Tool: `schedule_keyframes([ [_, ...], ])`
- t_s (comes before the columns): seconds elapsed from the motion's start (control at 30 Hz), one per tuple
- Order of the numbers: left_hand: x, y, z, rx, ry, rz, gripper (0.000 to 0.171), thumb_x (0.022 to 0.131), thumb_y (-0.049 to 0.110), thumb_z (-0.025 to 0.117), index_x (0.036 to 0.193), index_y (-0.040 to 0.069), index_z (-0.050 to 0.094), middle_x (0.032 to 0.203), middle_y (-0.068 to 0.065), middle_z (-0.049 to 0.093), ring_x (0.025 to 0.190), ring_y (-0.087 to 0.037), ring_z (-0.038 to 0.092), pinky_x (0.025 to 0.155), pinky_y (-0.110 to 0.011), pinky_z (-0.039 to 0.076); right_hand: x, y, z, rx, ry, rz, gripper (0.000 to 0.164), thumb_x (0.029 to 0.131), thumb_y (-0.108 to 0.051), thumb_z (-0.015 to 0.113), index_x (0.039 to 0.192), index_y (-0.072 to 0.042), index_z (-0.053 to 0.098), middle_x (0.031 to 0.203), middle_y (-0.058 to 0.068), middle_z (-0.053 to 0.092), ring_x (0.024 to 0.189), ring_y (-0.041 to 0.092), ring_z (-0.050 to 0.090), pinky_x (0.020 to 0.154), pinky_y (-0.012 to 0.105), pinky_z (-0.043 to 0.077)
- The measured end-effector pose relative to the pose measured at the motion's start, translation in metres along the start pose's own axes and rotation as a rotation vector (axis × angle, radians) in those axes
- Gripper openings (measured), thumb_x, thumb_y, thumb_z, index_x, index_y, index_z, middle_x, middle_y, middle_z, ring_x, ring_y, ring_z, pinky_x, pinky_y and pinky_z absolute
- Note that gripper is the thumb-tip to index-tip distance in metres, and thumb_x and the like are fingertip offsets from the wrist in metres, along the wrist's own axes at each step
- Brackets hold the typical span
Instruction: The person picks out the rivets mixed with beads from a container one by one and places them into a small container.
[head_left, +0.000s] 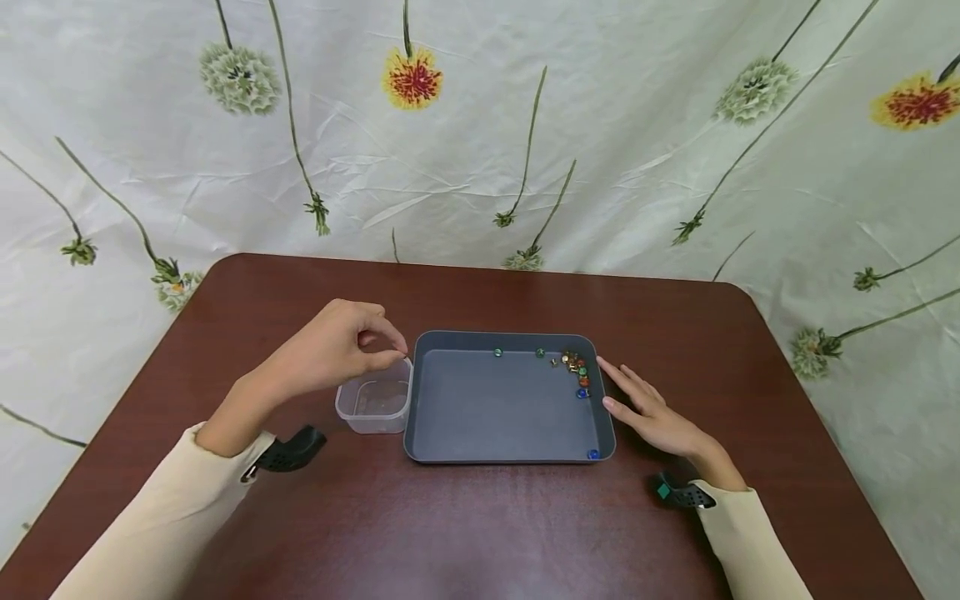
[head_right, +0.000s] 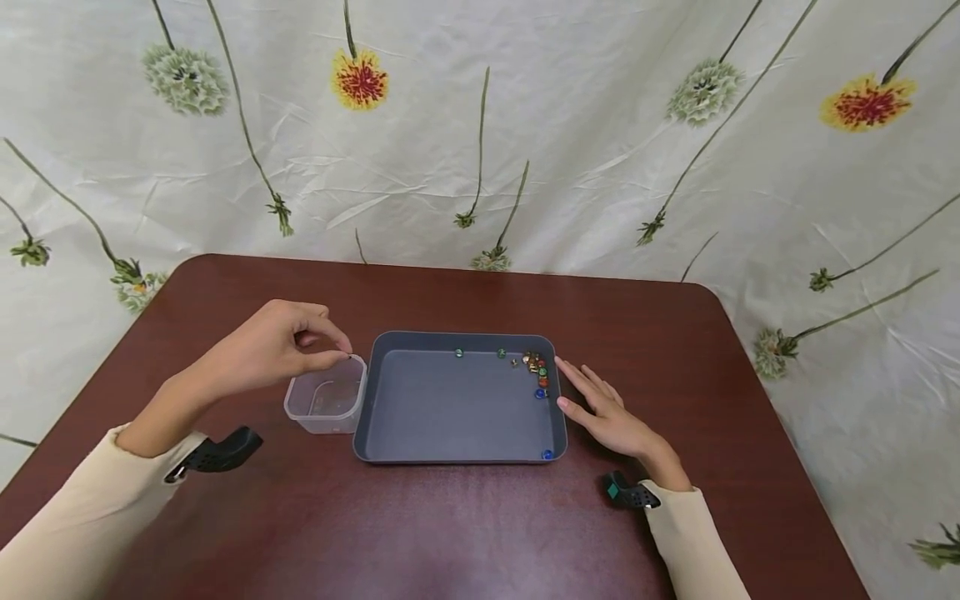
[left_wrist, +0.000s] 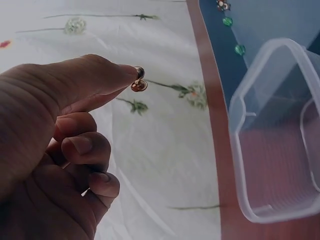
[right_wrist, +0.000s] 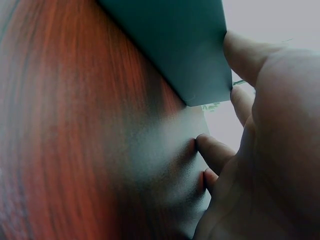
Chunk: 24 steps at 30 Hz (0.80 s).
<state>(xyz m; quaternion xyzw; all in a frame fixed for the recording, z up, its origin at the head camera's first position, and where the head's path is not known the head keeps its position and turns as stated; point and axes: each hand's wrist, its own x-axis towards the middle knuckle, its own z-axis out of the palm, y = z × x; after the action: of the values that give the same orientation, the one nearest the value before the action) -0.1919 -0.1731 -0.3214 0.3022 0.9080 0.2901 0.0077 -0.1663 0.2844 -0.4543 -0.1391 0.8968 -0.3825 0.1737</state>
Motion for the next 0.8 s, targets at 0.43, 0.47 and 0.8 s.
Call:
schedule_keyframes([
  [0.43,-0.022,-0.024,0.007,-0.016,0.036,-0.052,0.007,0.082,0.010,0.082,0.086,0.016,0.080,0.064,0.008,0.038,0.061,-0.006,0.036,0.057,-0.023,0.033,-0.001,-0.001,0.000,0.008,0.003,0.004,0.064,0.106,-0.037,0.047,0.162,-0.033,0.015,0.168,0.016,0.006,0.152,0.046,-0.007,0.102,0.084,0.001],
  [0.47,-0.023,-0.026,0.008,-0.015,0.036,-0.058,0.007,0.082,0.010,0.082,0.086,0.015,0.080,0.064,0.008,0.037,0.061,-0.006,0.036,0.057,-0.024,0.032,-0.001,-0.001,0.000,0.008,0.003,0.004,0.064,0.106,-0.037,0.047,0.162,-0.033,0.015,0.168,0.016,0.006,0.152,0.046,-0.007,0.102,0.084,0.002],
  [0.8,-0.030,-0.037,0.017,-0.030,0.025,-0.082,0.005,0.082,0.009,0.082,0.086,0.011,0.080,0.064,0.006,0.039,0.062,-0.006,0.037,0.057,-0.023,0.032,0.000,0.000,0.001,-0.001,0.007,-0.012,0.064,0.106,-0.036,0.047,0.162,-0.031,0.016,0.168,0.016,0.007,0.152,0.047,-0.006,0.102,0.083,0.001],
])
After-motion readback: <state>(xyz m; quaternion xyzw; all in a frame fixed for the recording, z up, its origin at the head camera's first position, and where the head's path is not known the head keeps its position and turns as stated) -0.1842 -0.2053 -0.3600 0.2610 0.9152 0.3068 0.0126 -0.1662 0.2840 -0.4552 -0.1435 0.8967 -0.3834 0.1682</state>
